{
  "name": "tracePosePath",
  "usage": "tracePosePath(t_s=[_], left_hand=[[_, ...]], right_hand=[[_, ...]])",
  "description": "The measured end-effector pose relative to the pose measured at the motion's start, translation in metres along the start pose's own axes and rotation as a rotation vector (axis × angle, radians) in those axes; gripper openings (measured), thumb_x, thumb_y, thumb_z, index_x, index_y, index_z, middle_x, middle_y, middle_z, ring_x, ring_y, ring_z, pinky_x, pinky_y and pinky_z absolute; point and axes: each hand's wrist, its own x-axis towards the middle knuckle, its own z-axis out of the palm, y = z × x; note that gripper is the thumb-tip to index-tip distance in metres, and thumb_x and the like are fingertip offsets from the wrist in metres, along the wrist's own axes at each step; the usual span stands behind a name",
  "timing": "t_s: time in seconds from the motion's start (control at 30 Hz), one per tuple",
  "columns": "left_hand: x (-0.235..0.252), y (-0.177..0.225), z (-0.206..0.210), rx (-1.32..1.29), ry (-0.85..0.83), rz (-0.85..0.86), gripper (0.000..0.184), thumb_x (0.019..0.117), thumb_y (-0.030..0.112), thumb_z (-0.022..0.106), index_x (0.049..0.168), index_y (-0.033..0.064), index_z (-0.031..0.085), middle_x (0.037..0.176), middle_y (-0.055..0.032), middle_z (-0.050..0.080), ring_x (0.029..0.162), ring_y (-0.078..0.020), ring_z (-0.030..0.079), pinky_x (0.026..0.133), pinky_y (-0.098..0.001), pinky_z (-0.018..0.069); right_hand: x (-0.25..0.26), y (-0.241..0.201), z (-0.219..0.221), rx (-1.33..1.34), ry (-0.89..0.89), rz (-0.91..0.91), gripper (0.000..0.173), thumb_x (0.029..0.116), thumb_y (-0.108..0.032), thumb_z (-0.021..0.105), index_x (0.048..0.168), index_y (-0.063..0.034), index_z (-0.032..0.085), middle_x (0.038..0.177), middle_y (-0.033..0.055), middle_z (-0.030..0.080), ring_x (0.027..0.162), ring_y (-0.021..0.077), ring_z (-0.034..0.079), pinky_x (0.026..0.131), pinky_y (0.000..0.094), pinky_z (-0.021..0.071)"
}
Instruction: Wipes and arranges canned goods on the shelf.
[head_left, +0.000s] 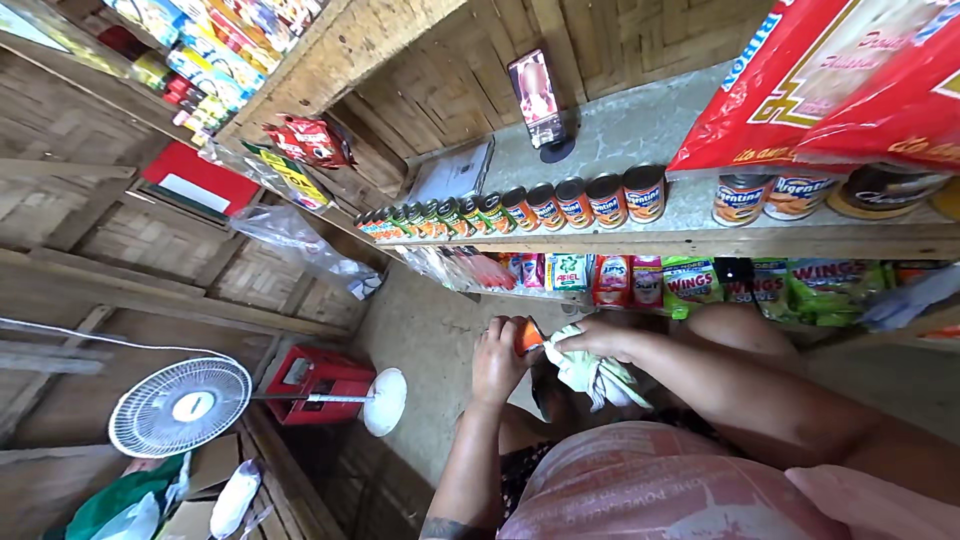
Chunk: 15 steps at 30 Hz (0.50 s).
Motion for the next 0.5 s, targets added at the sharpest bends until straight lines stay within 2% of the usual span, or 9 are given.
tracePosePath(t_s=[0.07,0.17,0.3,0.5], left_hand=[[0.000,-0.003,-0.003,-0.001,-0.014,-0.021,0.061,0.0774,0.046,0.086,0.125,0.0104,0.069,0.125,-0.0196,0.067,0.106,-0.0379,0.069,0.089,-0.0570,0.0565],[-0.003,0.002,-0.001,-0.023,-0.069,0.005,0.062,0.0776,0.045,0.086,0.126,0.0106,0.068,0.125,-0.0193,0.067,0.108,-0.0375,0.068,0.090,-0.0568,0.0562],[-0.006,0.014,0.008,-0.063,-0.101,-0.002,0.062,0.0779,0.044,0.085,0.126,0.0090,0.068,0.126,-0.0198,0.067,0.108,-0.0371,0.069,0.091,-0.0567,0.0558],[-0.008,0.002,0.008,-0.066,-0.148,-0.057,0.063,0.0775,0.047,0.085,0.126,0.0118,0.067,0.127,-0.0189,0.065,0.108,-0.0367,0.068,0.090,-0.0555,0.0562]], right_hand=[[0.003,0.000,-0.001,0.004,0.079,-0.040,0.058,0.0990,-0.036,0.068,0.144,-0.0032,0.052,0.138,0.0201,0.059,0.127,0.0283,0.058,0.109,0.0482,0.0458],[0.010,0.002,-0.002,-0.014,0.135,-0.110,0.057,0.1026,-0.036,0.063,0.148,-0.0051,0.049,0.145,0.0211,0.055,0.135,0.0302,0.053,0.113,0.0491,0.0419],[0.007,0.001,0.003,-0.061,0.107,-0.166,0.056,0.1036,-0.030,0.062,0.151,-0.0043,0.046,0.147,0.0231,0.052,0.136,0.0312,0.051,0.114,0.0486,0.0403],[0.001,0.002,-0.001,-0.095,-0.089,-0.162,0.058,0.1032,-0.027,0.063,0.153,-0.0092,0.041,0.148,0.0220,0.050,0.133,0.0306,0.054,0.110,0.0496,0.0439]])
